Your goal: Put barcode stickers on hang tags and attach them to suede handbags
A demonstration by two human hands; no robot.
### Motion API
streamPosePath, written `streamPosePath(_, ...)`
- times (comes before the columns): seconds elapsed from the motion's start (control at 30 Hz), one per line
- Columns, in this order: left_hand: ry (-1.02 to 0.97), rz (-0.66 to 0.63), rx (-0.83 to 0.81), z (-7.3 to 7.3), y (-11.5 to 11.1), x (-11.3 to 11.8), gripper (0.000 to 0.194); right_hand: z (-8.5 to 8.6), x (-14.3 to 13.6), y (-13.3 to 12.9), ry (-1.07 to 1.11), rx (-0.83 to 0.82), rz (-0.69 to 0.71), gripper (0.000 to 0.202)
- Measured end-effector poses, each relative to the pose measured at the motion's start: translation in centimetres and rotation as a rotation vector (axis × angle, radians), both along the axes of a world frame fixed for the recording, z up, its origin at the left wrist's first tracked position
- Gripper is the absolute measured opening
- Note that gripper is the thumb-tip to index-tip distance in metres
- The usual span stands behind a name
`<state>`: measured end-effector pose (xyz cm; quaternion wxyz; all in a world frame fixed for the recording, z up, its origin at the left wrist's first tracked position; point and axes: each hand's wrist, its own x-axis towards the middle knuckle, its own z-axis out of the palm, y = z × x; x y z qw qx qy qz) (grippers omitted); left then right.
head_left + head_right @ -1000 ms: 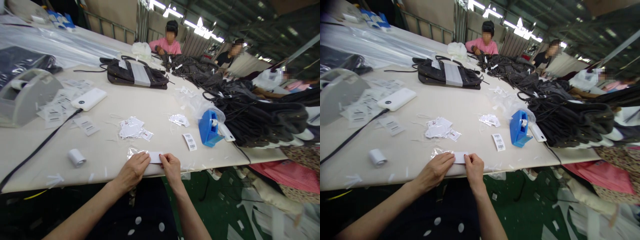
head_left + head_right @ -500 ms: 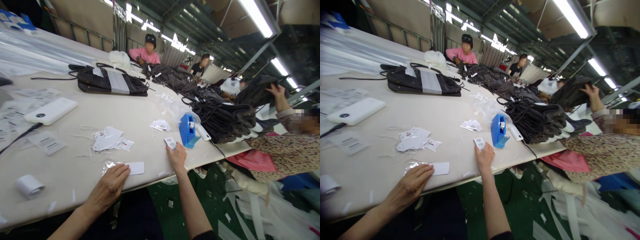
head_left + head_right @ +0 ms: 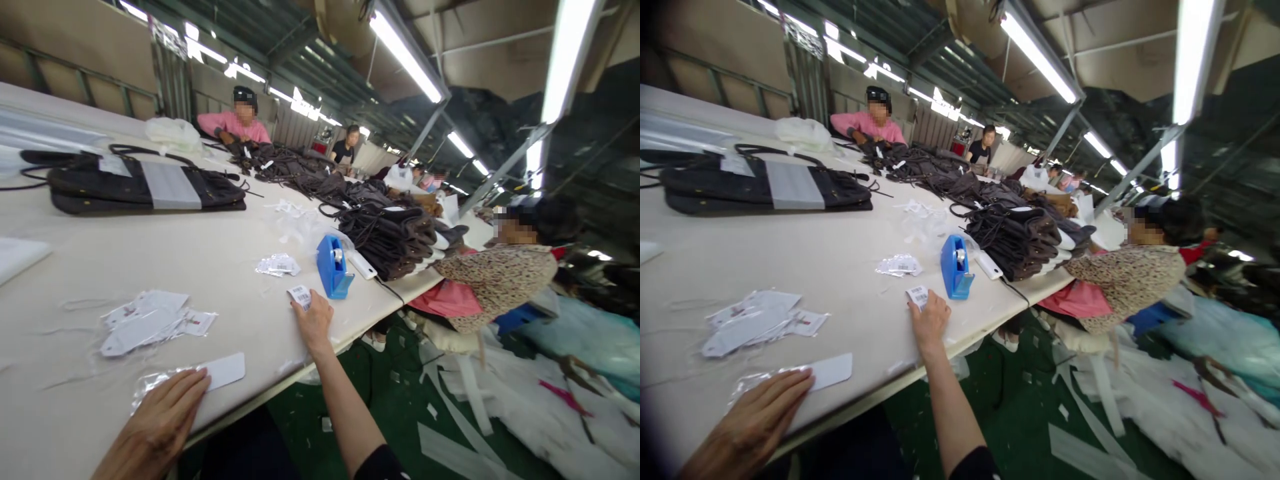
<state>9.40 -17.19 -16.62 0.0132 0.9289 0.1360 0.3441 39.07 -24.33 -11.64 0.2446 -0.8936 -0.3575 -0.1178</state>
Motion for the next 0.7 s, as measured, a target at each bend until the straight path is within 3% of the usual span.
streamPosePath(0.13, 0.005, 0.002, 0.011, -0.9, 0.5, 0.0, 0.033, 0.6, 0.3, 0.0, -0.047, 0.050, 0.018, 0.054)
streamPosePath(0.4, -0.023, 0.049, 0.003, 1.9, -1.0, 0.4, 0.027, 0.2, -0.2, -0.4, -0.044, -0.043, 0.025, 0.045)
streamPosePath(0.7, -0.023, 0.118, -0.070, 2.6, -1.6, 1.4, 0.038, -1.3, 0.3, -0.3, -0.081, -0.052, 0.006, 0.043)
